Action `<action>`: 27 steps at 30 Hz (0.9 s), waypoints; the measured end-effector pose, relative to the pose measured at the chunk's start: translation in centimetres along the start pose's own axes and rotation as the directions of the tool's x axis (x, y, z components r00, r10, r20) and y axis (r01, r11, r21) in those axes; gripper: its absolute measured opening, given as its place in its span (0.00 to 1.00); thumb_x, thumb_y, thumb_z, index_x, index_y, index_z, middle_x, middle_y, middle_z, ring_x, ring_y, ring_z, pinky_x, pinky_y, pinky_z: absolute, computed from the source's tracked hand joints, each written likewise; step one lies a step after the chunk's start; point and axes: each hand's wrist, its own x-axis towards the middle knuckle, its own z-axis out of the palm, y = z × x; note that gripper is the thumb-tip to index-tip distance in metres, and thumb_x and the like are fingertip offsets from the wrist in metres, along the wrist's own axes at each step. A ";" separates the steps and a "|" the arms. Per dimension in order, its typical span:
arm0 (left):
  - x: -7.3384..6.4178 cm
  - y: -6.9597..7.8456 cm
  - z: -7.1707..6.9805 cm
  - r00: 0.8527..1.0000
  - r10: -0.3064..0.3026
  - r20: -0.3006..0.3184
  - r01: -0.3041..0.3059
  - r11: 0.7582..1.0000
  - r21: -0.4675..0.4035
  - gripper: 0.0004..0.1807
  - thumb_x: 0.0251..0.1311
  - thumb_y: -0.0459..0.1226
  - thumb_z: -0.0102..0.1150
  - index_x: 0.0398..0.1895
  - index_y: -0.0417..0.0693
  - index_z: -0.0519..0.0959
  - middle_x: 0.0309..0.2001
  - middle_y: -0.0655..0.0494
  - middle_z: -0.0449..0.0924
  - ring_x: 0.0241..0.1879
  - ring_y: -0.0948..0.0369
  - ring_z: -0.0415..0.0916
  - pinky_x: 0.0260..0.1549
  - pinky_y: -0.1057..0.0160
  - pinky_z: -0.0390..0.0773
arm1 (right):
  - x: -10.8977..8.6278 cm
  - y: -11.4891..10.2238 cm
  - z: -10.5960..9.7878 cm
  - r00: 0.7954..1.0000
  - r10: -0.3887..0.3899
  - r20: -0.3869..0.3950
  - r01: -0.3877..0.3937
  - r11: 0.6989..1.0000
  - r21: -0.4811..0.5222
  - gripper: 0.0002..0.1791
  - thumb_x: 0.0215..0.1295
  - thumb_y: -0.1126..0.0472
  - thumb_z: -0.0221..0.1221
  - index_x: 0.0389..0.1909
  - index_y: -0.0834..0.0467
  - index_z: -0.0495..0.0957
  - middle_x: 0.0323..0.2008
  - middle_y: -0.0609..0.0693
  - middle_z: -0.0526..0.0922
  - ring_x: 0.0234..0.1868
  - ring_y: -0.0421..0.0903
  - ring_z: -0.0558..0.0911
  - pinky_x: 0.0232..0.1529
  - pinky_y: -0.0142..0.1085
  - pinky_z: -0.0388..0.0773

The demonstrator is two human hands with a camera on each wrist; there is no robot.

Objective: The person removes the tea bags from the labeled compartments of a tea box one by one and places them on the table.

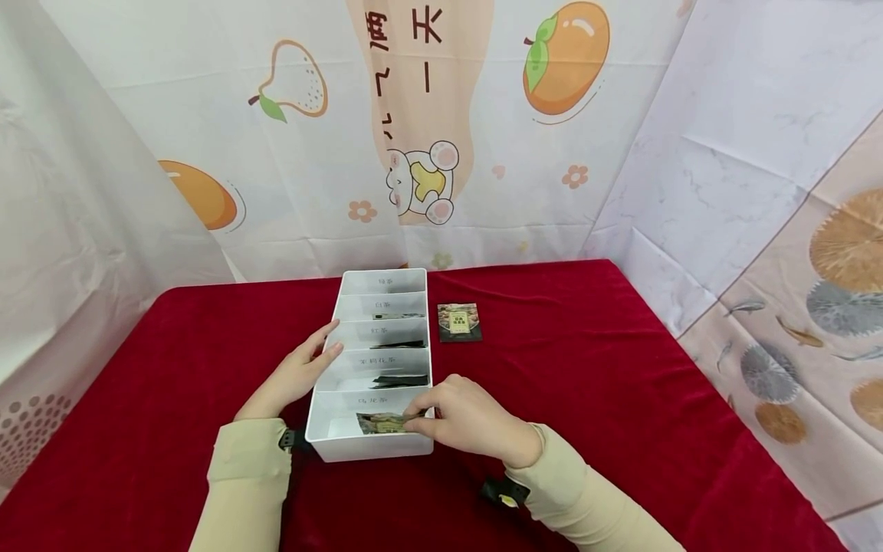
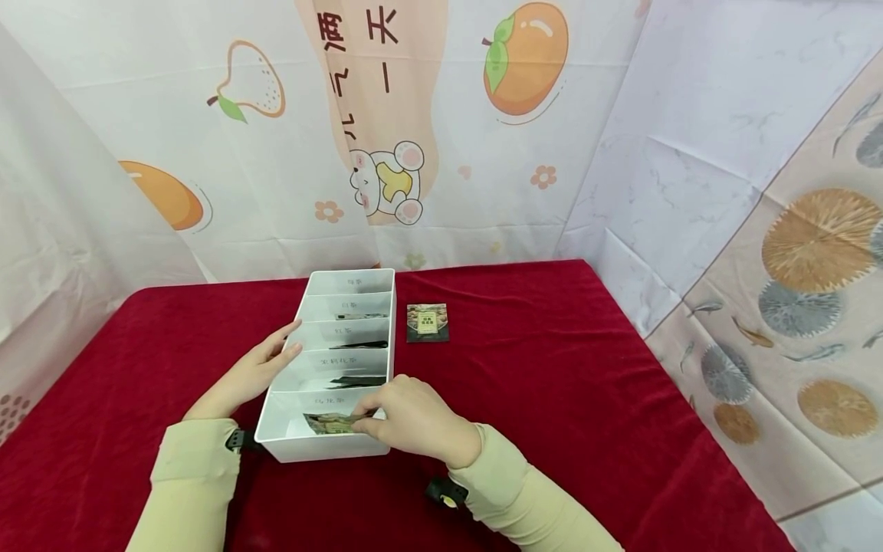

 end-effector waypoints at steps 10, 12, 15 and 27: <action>0.1 -0.1 -0.1 1.000 -0.017 0.008 0.017 1.000 0.021 0.38 0.75 0.54 0.43 0.80 0.48 0.47 0.77 0.33 0.47 0.74 0.34 0.49 0.68 0.32 0.56 | 0.0 0.3 -0.7 0.977 0.091 -0.191 -0.019 0.937 0.348 0.04 0.62 0.62 0.67 0.35 0.58 0.87 0.26 0.52 0.86 0.10 0.34 0.69 0.15 0.31 0.73; 0.1 -0.1 -0.1 1.000 -0.020 0.008 0.019 1.000 0.025 0.38 0.75 0.53 0.44 0.80 0.49 0.47 0.77 0.33 0.47 0.74 0.34 0.49 0.67 0.32 0.55 | 0.0 0.3 -0.8 0.967 0.117 -0.228 -0.013 0.912 0.409 0.04 0.62 0.63 0.67 0.36 0.59 0.86 0.28 0.54 0.86 0.11 0.38 0.72 0.16 0.33 0.75; 0.1 -0.1 -0.1 1.000 -0.020 0.008 0.020 0.999 0.030 0.37 0.75 0.52 0.44 0.80 0.49 0.47 0.77 0.33 0.46 0.74 0.33 0.48 0.67 0.31 0.55 | 0.0 0.5 -1.1 0.948 0.143 -0.283 0.010 0.879 0.476 0.04 0.61 0.65 0.67 0.36 0.61 0.85 0.28 0.58 0.86 0.12 0.41 0.73 0.16 0.36 0.76; 0.1 -0.3 0.0 1.000 -0.018 -0.002 0.018 1.000 0.017 0.38 0.75 0.53 0.44 0.80 0.50 0.47 0.77 0.33 0.48 0.73 0.33 0.50 0.66 0.31 0.57 | 0.2 1.9 -3.1 0.869 0.306 -0.388 0.001 0.784 0.621 0.08 0.59 0.71 0.66 0.37 0.70 0.79 0.23 0.38 0.85 0.11 0.39 0.71 0.16 0.36 0.73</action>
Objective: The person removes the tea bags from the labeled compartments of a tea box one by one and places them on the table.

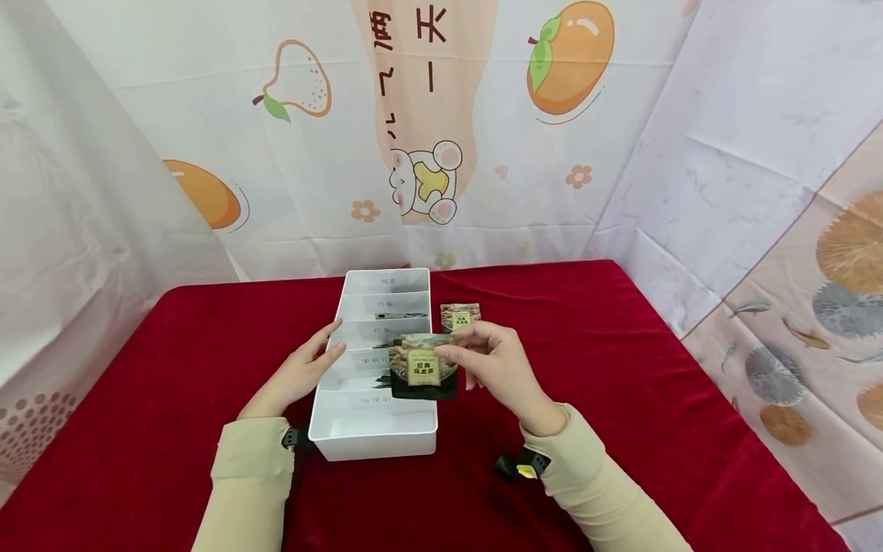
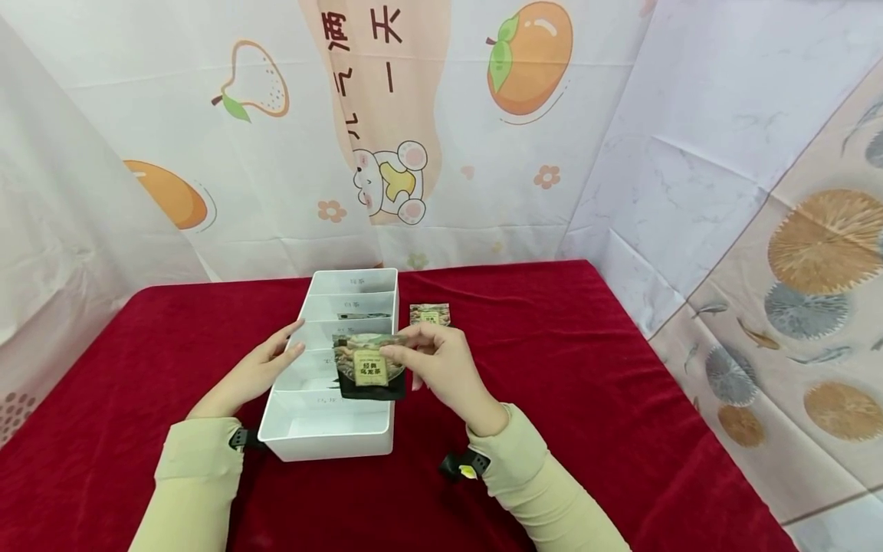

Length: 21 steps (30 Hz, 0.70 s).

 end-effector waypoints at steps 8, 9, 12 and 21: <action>0.2 -0.2 0.1 1.000 -0.002 -0.006 0.002 1.000 -0.008 0.38 0.74 0.55 0.43 0.80 0.51 0.48 0.76 0.33 0.50 0.72 0.34 0.53 0.66 0.32 0.58 | 1.4 -0.4 -2.1 0.995 0.046 -0.090 -0.038 0.995 0.097 0.04 0.61 0.68 0.65 0.36 0.64 0.82 0.22 0.38 0.85 0.11 0.39 0.69 0.15 0.33 0.69; 0.2 -0.2 0.1 1.000 0.000 -0.006 0.000 1.000 -0.004 0.38 0.74 0.55 0.43 0.80 0.51 0.47 0.76 0.33 0.49 0.72 0.34 0.53 0.66 0.31 0.58 | 1.6 -0.4 -2.5 0.994 0.050 -0.097 -0.040 0.994 0.105 0.03 0.62 0.68 0.65 0.36 0.61 0.82 0.22 0.39 0.84 0.11 0.39 0.68 0.15 0.32 0.68; 0.2 -0.3 0.1 1.000 -0.006 -0.006 0.006 1.000 -0.008 0.38 0.74 0.55 0.43 0.80 0.51 0.48 0.77 0.34 0.49 0.73 0.34 0.52 0.67 0.32 0.57 | 2.3 -0.3 -3.4 0.991 0.073 -0.109 -0.059 0.990 0.132 0.06 0.63 0.68 0.63 0.37 0.54 0.84 0.22 0.39 0.85 0.12 0.38 0.67 0.15 0.30 0.66; 0.2 -0.3 0.0 1.000 0.002 -0.005 -0.002 1.000 -0.009 0.38 0.75 0.54 0.44 0.80 0.50 0.48 0.76 0.33 0.50 0.73 0.34 0.52 0.67 0.31 0.57 | 4.8 0.1 -6.1 0.975 0.178 -0.131 -0.145 0.963 0.227 0.11 0.67 0.66 0.61 0.31 0.46 0.84 0.22 0.37 0.85 0.13 0.35 0.66 0.16 0.26 0.62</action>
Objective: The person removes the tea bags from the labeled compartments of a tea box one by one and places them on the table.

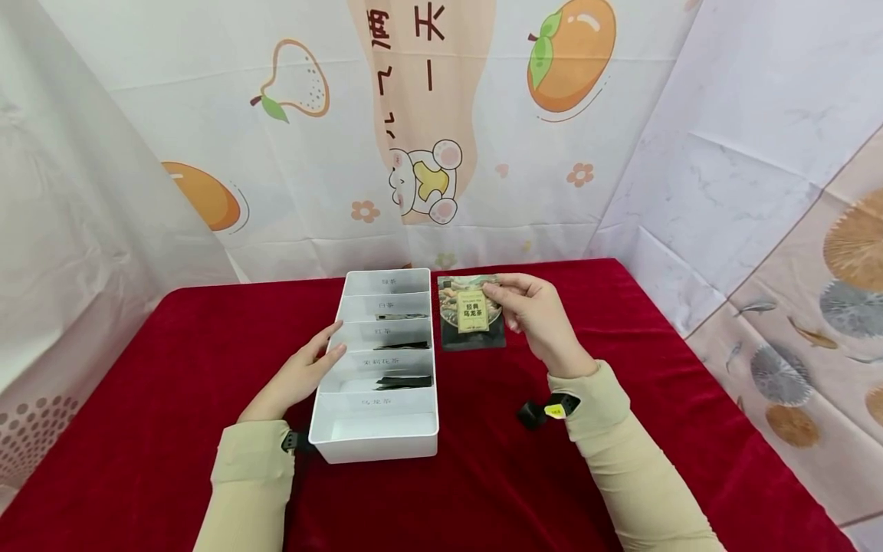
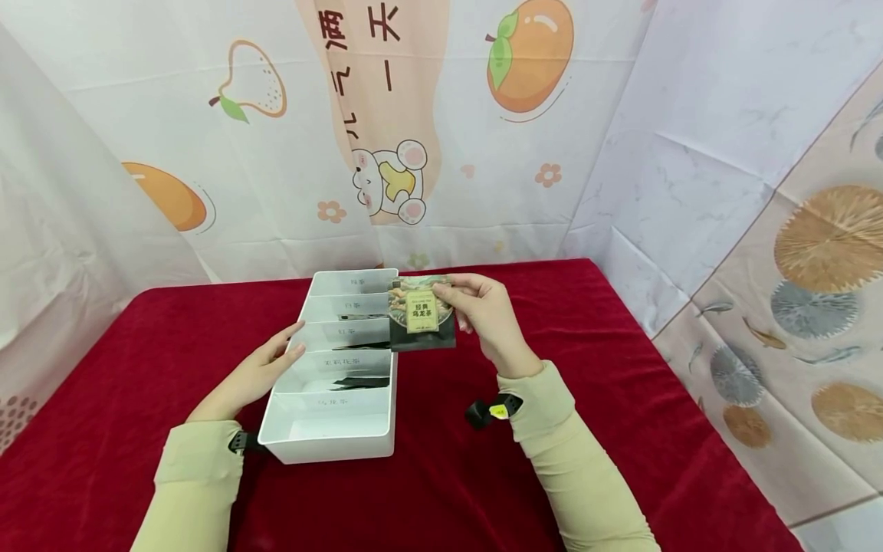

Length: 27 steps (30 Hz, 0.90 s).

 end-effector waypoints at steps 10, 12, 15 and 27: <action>-0.1 0.3 0.0 1.000 0.005 0.006 -0.005 1.000 0.010 0.37 0.75 0.53 0.44 0.80 0.50 0.48 0.76 0.33 0.50 0.73 0.35 0.52 0.67 0.32 0.57 | 2.5 -0.8 -1.7 0.999 0.042 -0.030 -0.040 0.997 0.060 0.11 0.68 0.65 0.61 0.31 0.45 0.85 0.24 0.36 0.85 0.12 0.34 0.65 0.15 0.26 0.61; -0.1 0.3 0.0 1.000 0.007 0.005 -0.007 1.000 0.010 0.37 0.75 0.53 0.44 0.80 0.50 0.48 0.76 0.33 0.50 0.73 0.35 0.52 0.67 0.32 0.57 | 3.0 -0.8 -2.0 0.997 0.062 -0.041 -0.059 0.996 0.063 0.11 0.68 0.64 0.61 0.31 0.45 0.86 0.24 0.36 0.84 0.11 0.34 0.65 0.15 0.25 0.61; -0.1 0.2 0.0 1.000 0.008 0.004 -0.008 1.000 0.011 0.37 0.75 0.53 0.44 0.80 0.50 0.48 0.76 0.33 0.51 0.73 0.35 0.53 0.67 0.32 0.58 | 3.7 -0.6 -2.4 0.994 0.094 -0.055 -0.089 0.992 0.085 0.11 0.68 0.64 0.61 0.30 0.45 0.87 0.24 0.37 0.83 0.11 0.35 0.65 0.14 0.25 0.61; -0.2 0.4 -0.1 1.000 -0.003 0.009 0.003 1.000 0.013 0.37 0.75 0.53 0.44 0.80 0.50 0.48 0.76 0.33 0.50 0.72 0.34 0.54 0.66 0.32 0.59 | 5.6 1.8 -3.6 0.976 0.200 -0.084 -0.196 0.979 0.047 0.06 0.68 0.60 0.62 0.33 0.46 0.84 0.26 0.36 0.83 0.12 0.35 0.63 0.16 0.26 0.59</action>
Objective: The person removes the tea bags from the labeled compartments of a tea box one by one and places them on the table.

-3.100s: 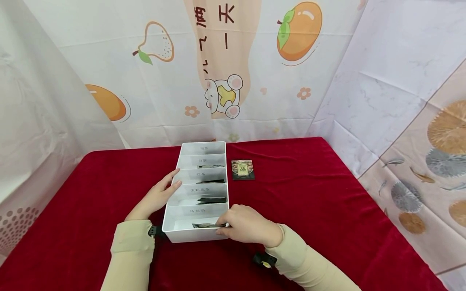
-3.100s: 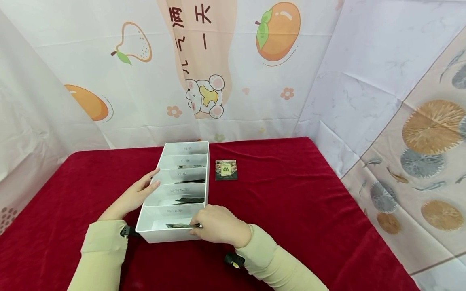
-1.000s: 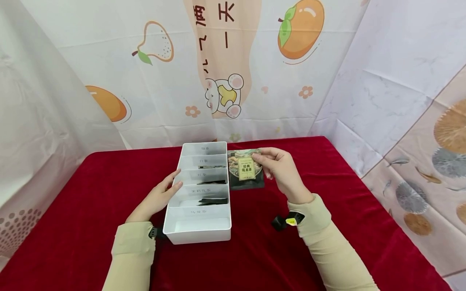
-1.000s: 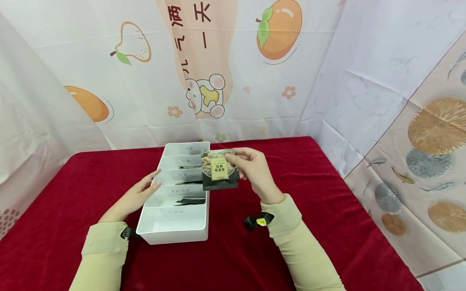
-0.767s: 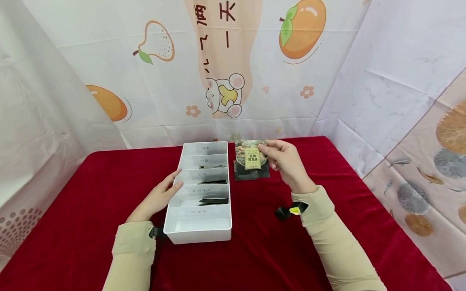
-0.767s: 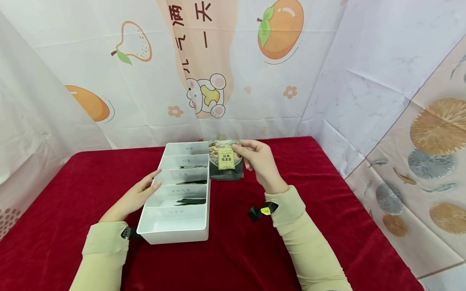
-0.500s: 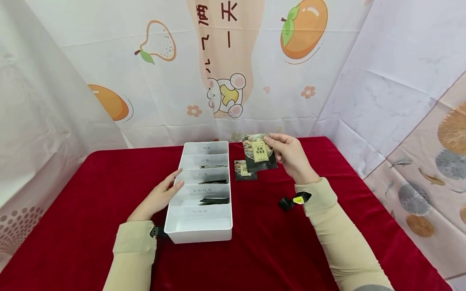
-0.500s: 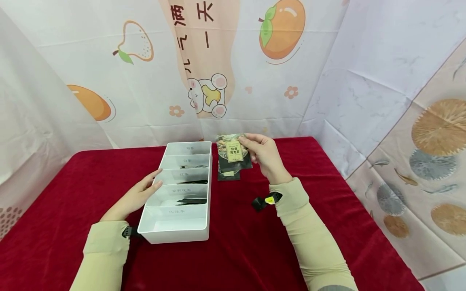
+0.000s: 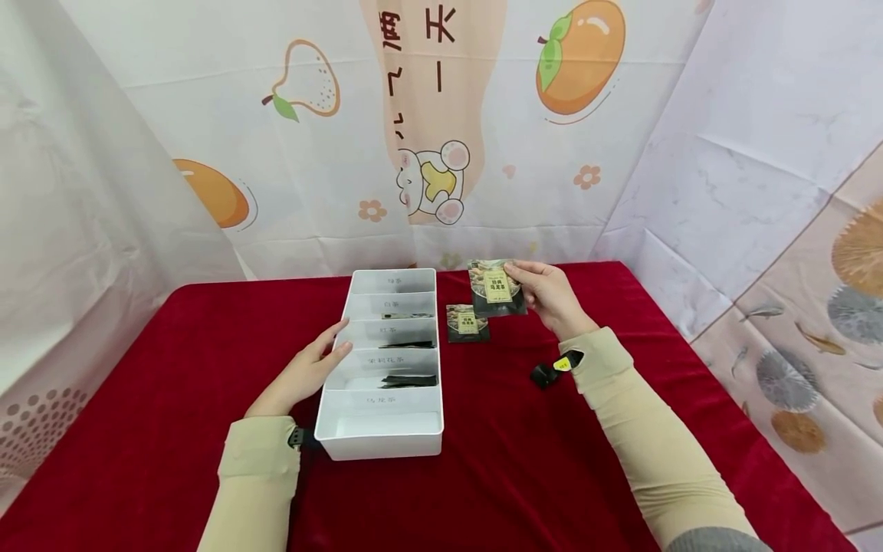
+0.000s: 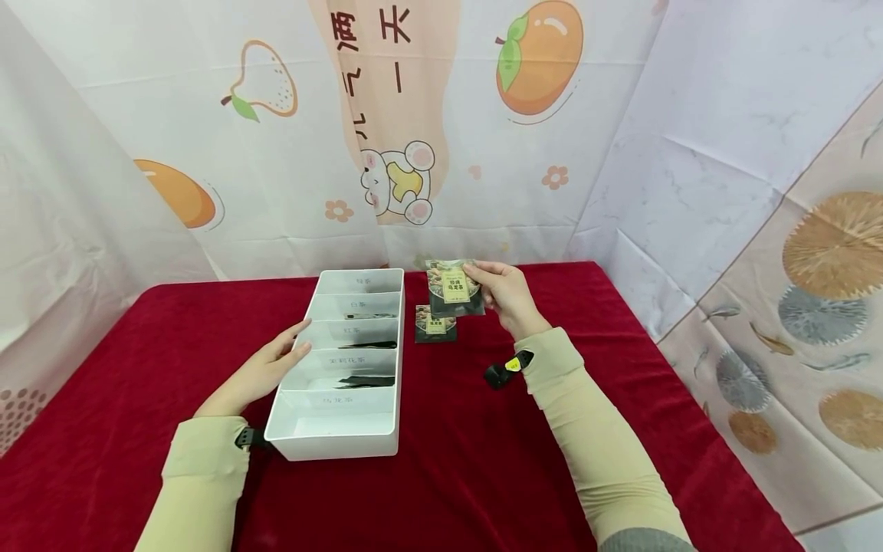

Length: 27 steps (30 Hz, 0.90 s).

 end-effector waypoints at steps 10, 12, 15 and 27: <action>0.1 0.1 0.0 1.000 -0.018 0.002 0.018 1.000 -0.006 0.37 0.75 0.53 0.44 0.80 0.52 0.47 0.76 0.34 0.49 0.72 0.34 0.53 0.65 0.31 0.59 | 1.9 2.7 -1.5 0.995 0.085 -0.047 -0.087 0.995 -0.041 0.07 0.68 0.56 0.63 0.44 0.53 0.80 0.22 0.38 0.78 0.13 0.34 0.64 0.15 0.25 0.57; 0.1 0.1 0.0 1.000 -0.022 0.004 0.022 1.000 -0.007 0.37 0.75 0.53 0.44 0.80 0.52 0.47 0.77 0.34 0.49 0.72 0.34 0.53 0.65 0.31 0.59 | 2.2 3.3 -1.8 0.991 0.112 -0.069 -0.115 0.993 -0.038 0.09 0.68 0.56 0.63 0.46 0.54 0.79 0.19 0.38 0.77 0.13 0.34 0.63 0.16 0.26 0.58; 0.0 0.0 0.0 1.000 -0.021 0.006 0.021 1.000 -0.011 0.37 0.75 0.53 0.44 0.80 0.51 0.47 0.77 0.34 0.49 0.73 0.34 0.53 0.66 0.31 0.59 | 2.7 4.2 -2.3 0.984 0.149 -0.102 -0.154 0.987 -0.036 0.10 0.68 0.56 0.62 0.47 0.55 0.79 0.17 0.39 0.76 0.14 0.35 0.63 0.17 0.26 0.59; 0.0 0.2 0.0 1.000 -0.010 0.004 0.010 1.000 -0.002 0.37 0.75 0.52 0.44 0.80 0.51 0.48 0.76 0.33 0.50 0.72 0.34 0.54 0.66 0.32 0.59 | 3.7 6.8 -2.9 0.966 0.221 -0.136 -0.234 0.969 -0.083 0.19 0.70 0.55 0.60 0.58 0.58 0.77 0.18 0.39 0.76 0.15 0.35 0.63 0.18 0.26 0.59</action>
